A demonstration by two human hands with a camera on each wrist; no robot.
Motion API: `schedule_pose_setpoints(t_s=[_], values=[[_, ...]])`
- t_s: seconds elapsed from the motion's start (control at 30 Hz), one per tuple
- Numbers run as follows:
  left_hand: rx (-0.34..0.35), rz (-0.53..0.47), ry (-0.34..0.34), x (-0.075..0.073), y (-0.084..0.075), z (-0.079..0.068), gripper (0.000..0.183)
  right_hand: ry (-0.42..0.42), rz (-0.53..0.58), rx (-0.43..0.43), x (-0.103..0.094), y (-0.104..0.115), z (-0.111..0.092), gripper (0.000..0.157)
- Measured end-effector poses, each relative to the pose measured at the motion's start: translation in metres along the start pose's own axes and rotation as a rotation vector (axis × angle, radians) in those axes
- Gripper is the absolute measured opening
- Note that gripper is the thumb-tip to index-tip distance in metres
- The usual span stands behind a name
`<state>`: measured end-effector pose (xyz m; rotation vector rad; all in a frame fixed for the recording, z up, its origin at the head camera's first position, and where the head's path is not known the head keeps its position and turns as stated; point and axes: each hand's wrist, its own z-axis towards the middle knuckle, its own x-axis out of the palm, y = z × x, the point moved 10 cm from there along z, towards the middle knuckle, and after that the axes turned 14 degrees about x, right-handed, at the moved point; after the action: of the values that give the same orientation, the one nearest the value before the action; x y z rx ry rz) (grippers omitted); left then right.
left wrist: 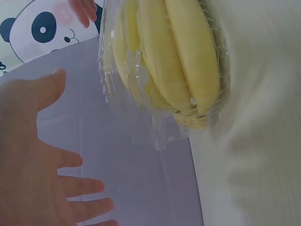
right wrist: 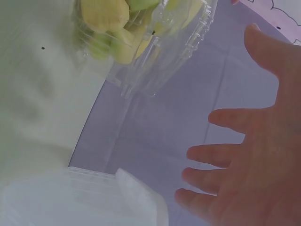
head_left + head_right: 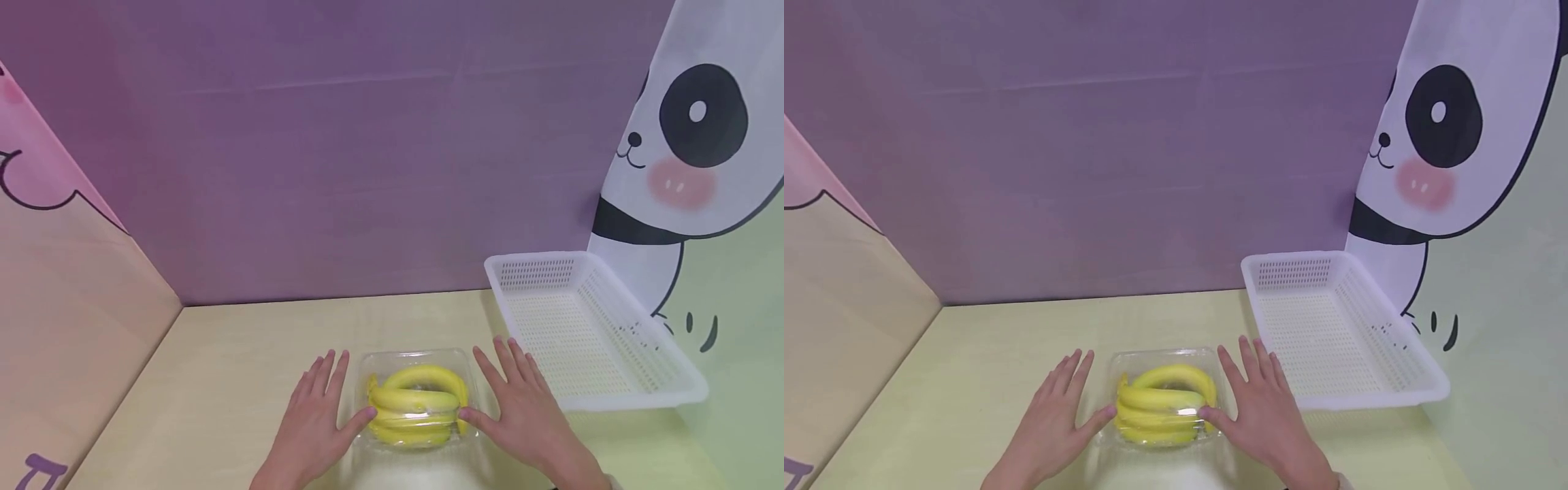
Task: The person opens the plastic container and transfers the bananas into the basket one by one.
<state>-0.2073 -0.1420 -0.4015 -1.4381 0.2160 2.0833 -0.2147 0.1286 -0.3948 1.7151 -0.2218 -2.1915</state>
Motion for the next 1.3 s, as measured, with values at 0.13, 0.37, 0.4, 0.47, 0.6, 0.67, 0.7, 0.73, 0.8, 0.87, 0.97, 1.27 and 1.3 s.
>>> schedule_pose_setpoints(t_s=[0.13,0.37,0.4,0.47,0.6,0.67,0.7,0.73,0.8,0.87,0.97,1.27,1.3], values=[[0.010,-0.029,-0.017,0.004,-0.002,-0.001,0.090,-0.011,0.006,-0.020,0.002,0.000,-0.002,0.087],[0.009,-0.057,-0.006,0.010,-0.004,-0.002,0.094,-0.031,0.043,-0.062,0.006,0.001,-0.006,0.085],[0.013,-0.059,-0.012,0.010,-0.004,-0.003,0.093,-0.035,0.049,-0.071,0.007,0.002,-0.006,0.084],[0.022,-0.061,-0.026,0.009,-0.006,-0.003,0.091,-0.045,0.055,-0.089,0.008,0.003,-0.007,0.084],[0.019,-0.096,-0.055,0.010,-0.006,-0.005,0.090,-0.038,0.068,-0.101,0.011,0.004,-0.007,0.083],[-0.002,-0.125,-0.050,0.011,-0.005,-0.006,0.090,-0.028,0.078,-0.107,0.012,0.005,-0.007,0.082],[-0.019,-0.155,-0.042,0.012,-0.004,-0.007,0.091,-0.025,0.084,-0.112,0.013,0.006,-0.007,0.081],[-0.043,-0.193,-0.028,0.014,-0.003,-0.007,0.092,-0.023,0.089,-0.117,0.013,0.006,-0.007,0.081],[-0.099,-0.273,0.005,0.018,0.000,-0.010,0.094,-0.025,0.099,-0.136,0.015,0.008,-0.007,0.080],[-0.154,-0.357,0.040,0.023,0.002,-0.012,0.096,-0.032,0.102,-0.153,0.015,0.009,-0.008,0.079],[-0.210,-0.445,0.071,0.029,0.004,-0.016,0.098,-0.042,0.110,-0.174,0.017,0.011,-0.009,0.078],[-0.236,-0.550,0.060,0.041,0.006,-0.019,0.097,-0.064,0.118,-0.225,0.018,0.015,-0.011,0.073],[-0.240,-0.558,0.059,0.042,0.006,-0.019,0.097,-0.066,0.117,-0.230,0.018,0.015,-0.011,0.073]])
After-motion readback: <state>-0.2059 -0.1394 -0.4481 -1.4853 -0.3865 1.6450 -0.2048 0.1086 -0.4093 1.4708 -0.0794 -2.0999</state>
